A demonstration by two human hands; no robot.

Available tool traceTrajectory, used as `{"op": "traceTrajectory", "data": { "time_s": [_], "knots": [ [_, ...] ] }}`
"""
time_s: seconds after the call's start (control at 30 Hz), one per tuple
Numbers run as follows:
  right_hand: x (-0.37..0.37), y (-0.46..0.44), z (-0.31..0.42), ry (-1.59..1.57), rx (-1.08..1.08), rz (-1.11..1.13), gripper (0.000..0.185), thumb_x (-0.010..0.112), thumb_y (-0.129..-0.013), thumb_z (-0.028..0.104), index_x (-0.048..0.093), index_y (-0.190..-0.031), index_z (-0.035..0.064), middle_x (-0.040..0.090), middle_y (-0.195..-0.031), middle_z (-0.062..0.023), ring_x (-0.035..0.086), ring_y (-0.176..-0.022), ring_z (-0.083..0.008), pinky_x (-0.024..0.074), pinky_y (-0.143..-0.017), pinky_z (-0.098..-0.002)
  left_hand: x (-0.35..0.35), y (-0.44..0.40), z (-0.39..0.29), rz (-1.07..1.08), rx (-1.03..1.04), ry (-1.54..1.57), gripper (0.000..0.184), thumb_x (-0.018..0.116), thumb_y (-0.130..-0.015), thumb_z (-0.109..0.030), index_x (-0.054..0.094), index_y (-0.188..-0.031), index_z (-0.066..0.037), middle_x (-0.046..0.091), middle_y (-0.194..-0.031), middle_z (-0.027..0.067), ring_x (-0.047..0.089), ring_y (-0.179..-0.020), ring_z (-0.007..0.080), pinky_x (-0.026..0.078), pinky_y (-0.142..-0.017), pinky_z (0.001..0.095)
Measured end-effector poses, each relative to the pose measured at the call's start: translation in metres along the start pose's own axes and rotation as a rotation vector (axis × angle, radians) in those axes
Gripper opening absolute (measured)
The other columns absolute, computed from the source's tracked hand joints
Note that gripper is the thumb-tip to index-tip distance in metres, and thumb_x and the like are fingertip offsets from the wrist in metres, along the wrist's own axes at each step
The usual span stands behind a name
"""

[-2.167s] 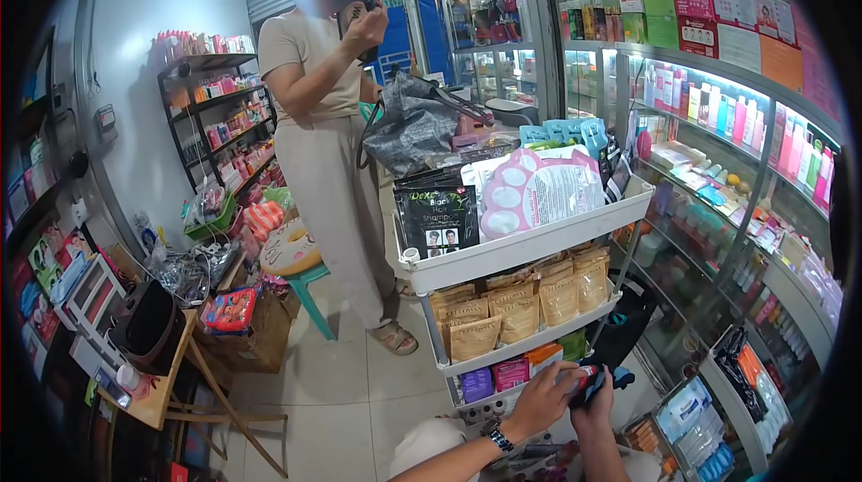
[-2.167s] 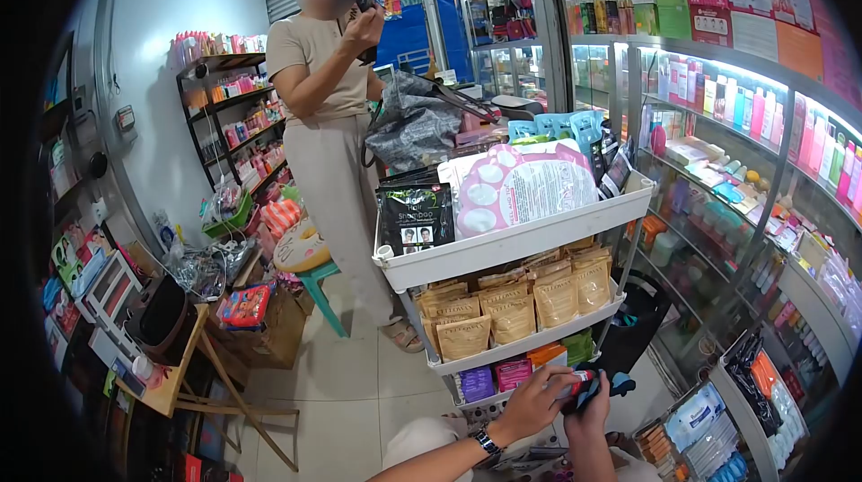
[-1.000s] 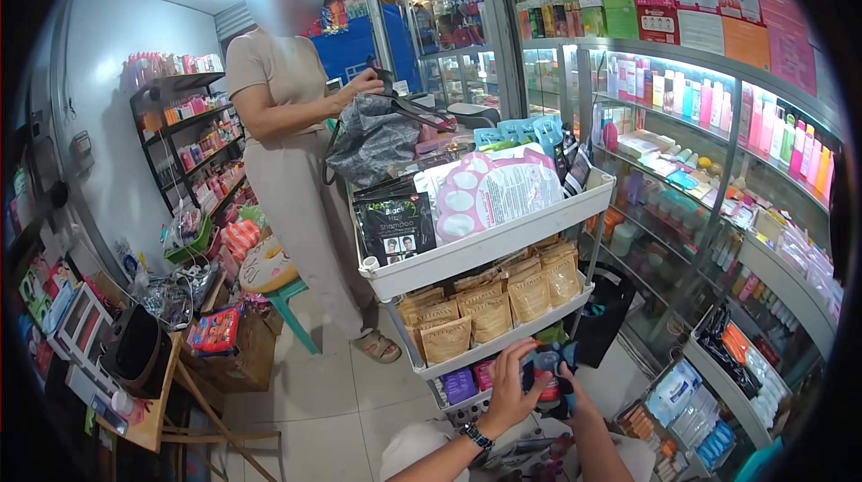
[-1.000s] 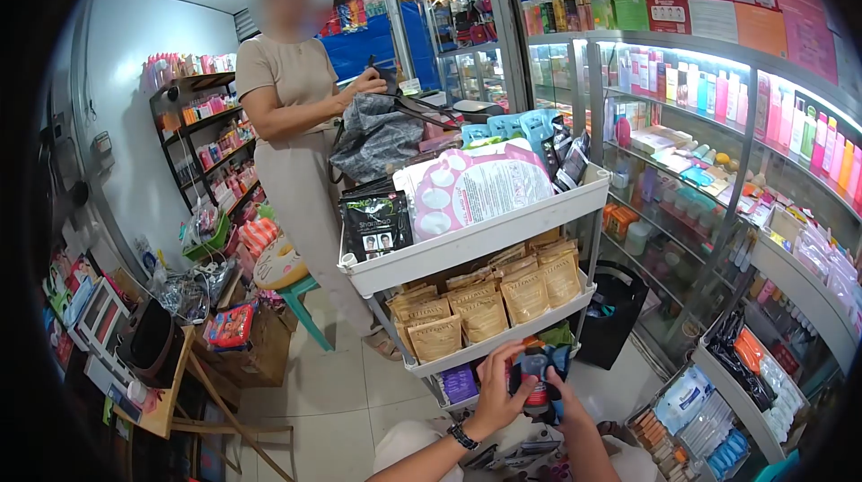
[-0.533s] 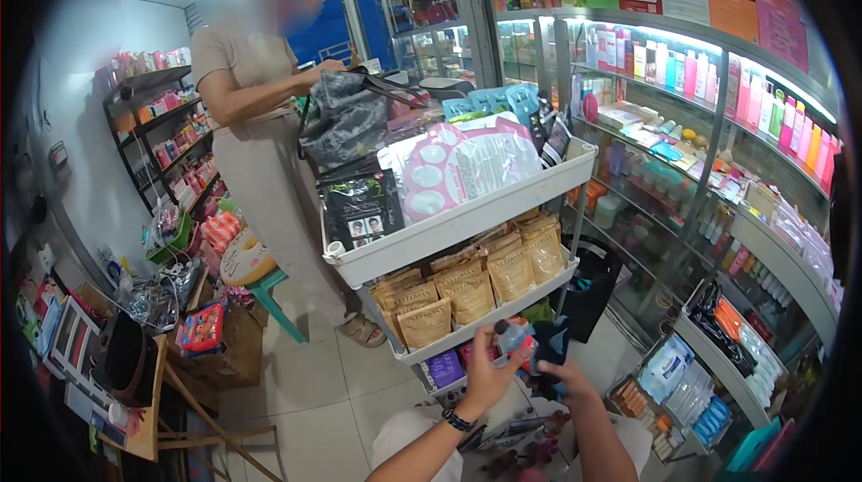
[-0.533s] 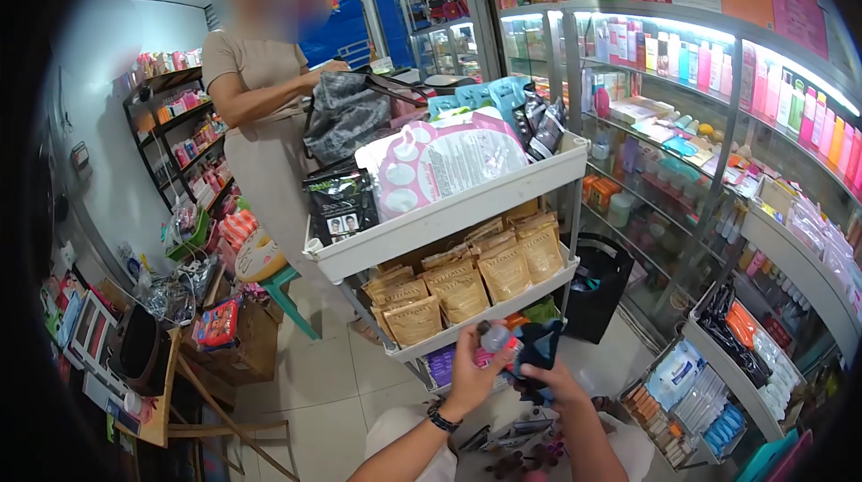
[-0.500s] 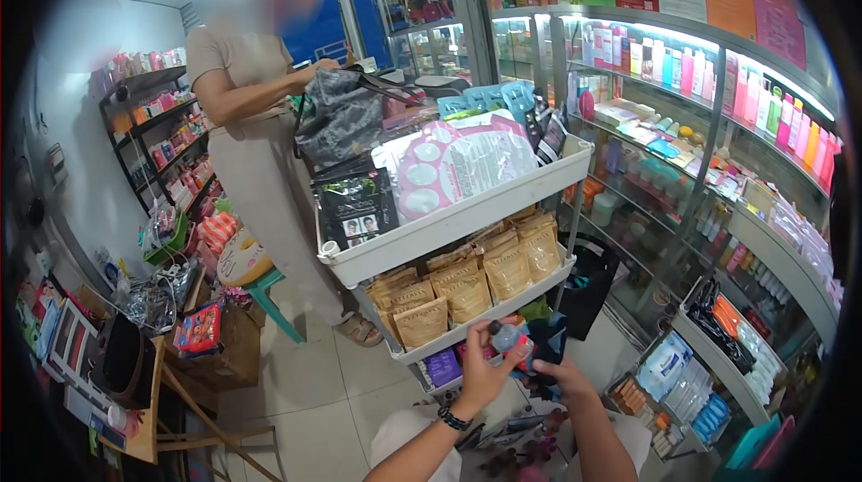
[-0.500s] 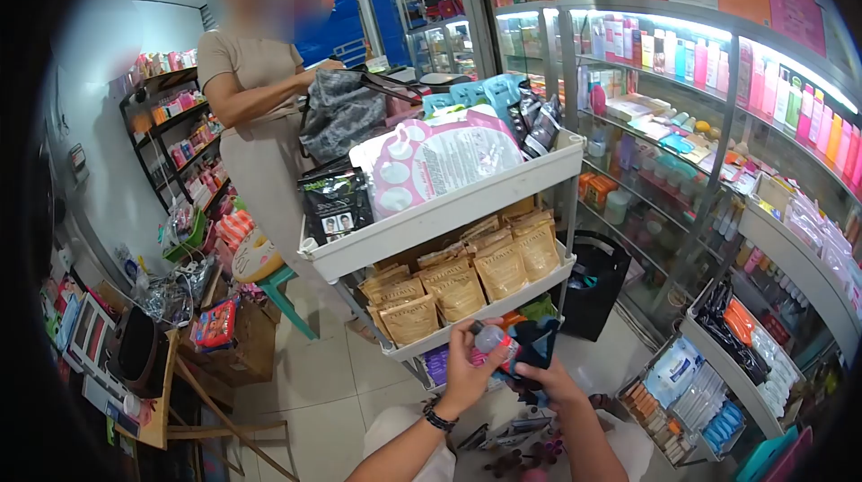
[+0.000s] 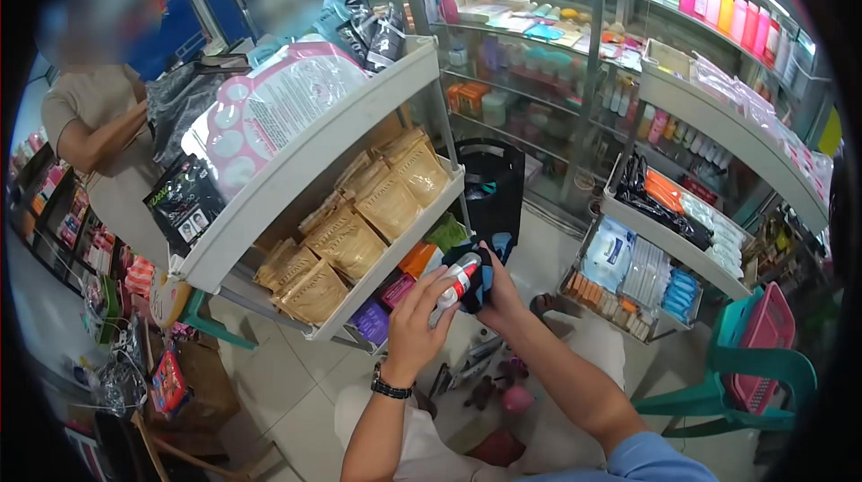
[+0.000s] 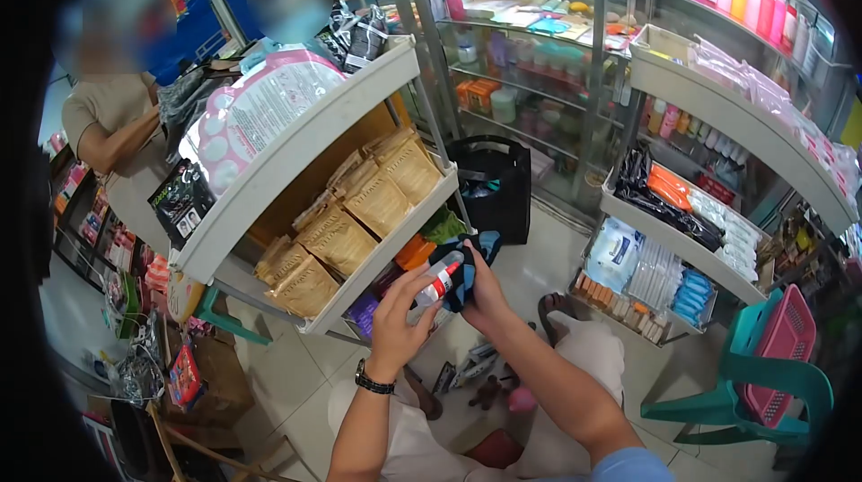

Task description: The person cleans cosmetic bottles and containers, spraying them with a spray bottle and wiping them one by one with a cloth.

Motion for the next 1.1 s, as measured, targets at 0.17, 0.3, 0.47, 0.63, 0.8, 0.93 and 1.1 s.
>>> {"op": "traceTrajectory", "data": {
  "time_s": [0.17,0.3,0.47,0.63,0.8,0.93,1.1],
  "knots": [
    [0.008,0.009,-0.006,0.301,-0.207,-0.137,0.035,0.058,-0.102,0.037,0.061,-0.112,0.0042,0.064,-0.096,-0.0037,0.058,-0.081,-0.0111,0.0494,-0.079,-0.0249,-0.002,-0.004,-0.006,-0.030,0.002,-0.033,0.048,0.070,-0.078,0.004,0.063,-0.124,-0.005,0.061,-0.135,0.0125,0.062,-0.117,0.0298,0.048,-0.100,0.0349],
    [0.009,0.017,0.004,0.526,-0.277,-0.128,0.035,0.058,-0.102,0.037,0.060,-0.112,0.0036,0.063,-0.097,-0.0038,0.056,-0.081,-0.0100,0.0488,-0.077,-0.0241,0.000,-0.004,-0.004,-0.030,0.006,-0.039,0.049,0.068,-0.077,0.006,0.063,-0.124,-0.005,0.060,-0.136,0.0124,0.061,-0.118,0.0295,0.048,-0.100,0.0350],
    [0.004,0.016,0.004,0.532,-0.308,-0.200,0.037,0.058,-0.103,0.038,0.059,-0.112,0.0023,0.063,-0.098,-0.0049,0.055,-0.079,-0.0097,0.0487,-0.075,-0.0240,0.008,-0.002,-0.006,-0.016,0.014,-0.084,0.049,0.068,-0.077,0.006,0.063,-0.125,-0.005,0.060,-0.137,0.0120,0.061,-0.119,0.0296,0.048,-0.101,0.0353],
    [0.001,0.018,0.009,0.463,-0.338,-0.260,0.039,0.060,-0.101,0.039,0.059,-0.111,0.0017,0.063,-0.096,-0.0056,0.056,-0.079,-0.0102,0.0490,-0.074,-0.0242,0.013,-0.002,-0.011,-0.007,0.040,-0.121,0.049,0.069,-0.077,0.006,0.064,-0.125,-0.005,0.059,-0.138,0.0120,0.061,-0.119,0.0299,0.048,-0.101,0.0359],
    [-0.001,0.014,0.021,0.359,-0.290,-0.266,0.040,0.062,-0.100,0.040,0.060,-0.111,0.0016,0.064,-0.097,-0.0063,0.058,-0.080,-0.0110,0.0496,-0.076,-0.0248,0.012,-0.005,-0.012,-0.020,0.069,-0.089,0.048,0.071,-0.077,0.003,0.064,-0.125,-0.005,0.061,-0.135,0.0112,0.062,-0.117,0.0287,0.049,-0.100,0.0355],
    [0.006,0.013,0.041,0.296,-0.229,-0.239,0.043,0.065,-0.098,0.039,0.061,-0.118,0.0020,0.069,-0.102,-0.0077,0.065,-0.084,-0.0129,0.0525,-0.076,-0.0257,0.010,-0.011,-0.007,-0.023,0.065,-0.059,0.048,0.073,-0.077,0.000,0.065,-0.124,-0.006,0.064,-0.130,0.0103,0.064,-0.115,0.0274,0.049,-0.099,0.0348],
    [-0.018,-0.006,0.082,0.765,-0.425,-0.267,0.036,0.068,-0.095,0.037,0.070,-0.109,0.0039,0.072,-0.094,-0.0061,0.066,-0.077,-0.0121,0.0519,-0.068,-0.0237,0.020,0.001,0.028,-0.030,-0.115,-0.072,0.047,0.076,-0.078,-0.008,0.066,-0.124,-0.008,0.072,-0.111,0.0093,0.069,-0.095,0.0261,0.054,-0.084,0.0347]
  ]
}}
Point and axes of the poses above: each hand's wrist, its own y-axis away from the middle knuckle, its own x-axis out of the palm, z = x × y, the point moved 6 cm from there along -y, towards the middle knuckle
